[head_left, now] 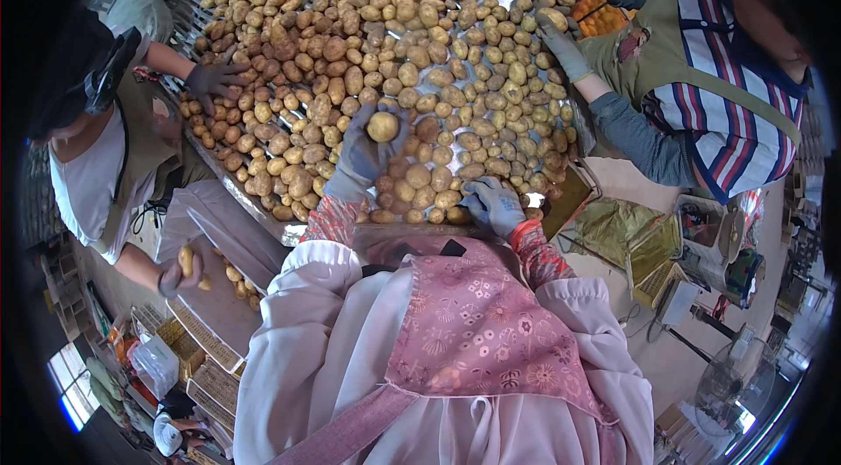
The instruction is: The person sorts potatoes by hand on a metal table, picking them up and placing them into a cardboard box or a plastic crate. The person also moves potatoes aside on the table and turns them over.
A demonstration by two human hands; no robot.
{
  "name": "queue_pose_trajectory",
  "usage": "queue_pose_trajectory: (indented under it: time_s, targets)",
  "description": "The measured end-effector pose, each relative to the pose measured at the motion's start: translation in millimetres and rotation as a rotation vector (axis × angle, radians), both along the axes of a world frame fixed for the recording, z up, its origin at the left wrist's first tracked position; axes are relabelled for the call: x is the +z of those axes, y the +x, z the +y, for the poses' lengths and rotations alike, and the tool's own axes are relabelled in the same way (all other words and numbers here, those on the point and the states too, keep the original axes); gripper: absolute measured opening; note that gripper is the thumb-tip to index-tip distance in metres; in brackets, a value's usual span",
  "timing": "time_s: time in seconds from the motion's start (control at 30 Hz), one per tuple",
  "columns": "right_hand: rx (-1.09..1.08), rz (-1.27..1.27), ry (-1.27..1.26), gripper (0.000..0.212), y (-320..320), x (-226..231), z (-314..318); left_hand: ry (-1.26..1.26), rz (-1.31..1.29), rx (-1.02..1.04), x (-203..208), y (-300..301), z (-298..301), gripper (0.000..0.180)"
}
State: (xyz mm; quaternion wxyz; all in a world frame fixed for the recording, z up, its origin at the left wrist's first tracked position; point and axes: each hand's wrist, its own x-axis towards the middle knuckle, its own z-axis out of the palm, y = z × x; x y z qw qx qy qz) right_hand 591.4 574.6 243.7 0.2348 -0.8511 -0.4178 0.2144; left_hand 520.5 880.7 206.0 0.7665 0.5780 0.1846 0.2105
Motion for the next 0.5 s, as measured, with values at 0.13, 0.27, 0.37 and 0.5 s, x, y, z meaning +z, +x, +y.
queue_pose_trajectory:
  time_s: [0.13,0.27,0.37,0.5]
  targets:
    - [-0.072,0.148,0.14,0.029,6,-20,-14,0.518,0.036,-0.135,11,21,60,0.016]
    - [-0.083,0.129,0.106,0.032,-4,-17,-23,1.201,0.911,-0.269,73,50,107,0.047]
    - [-0.075,0.157,0.125,0.029,-4,-19,-22,1.283,1.042,-0.565,73,55,127,0.077]
    - [-0.117,0.166,0.153,0.027,-3,-16,-19,1.353,1.105,-0.618,65,66,125,0.082]
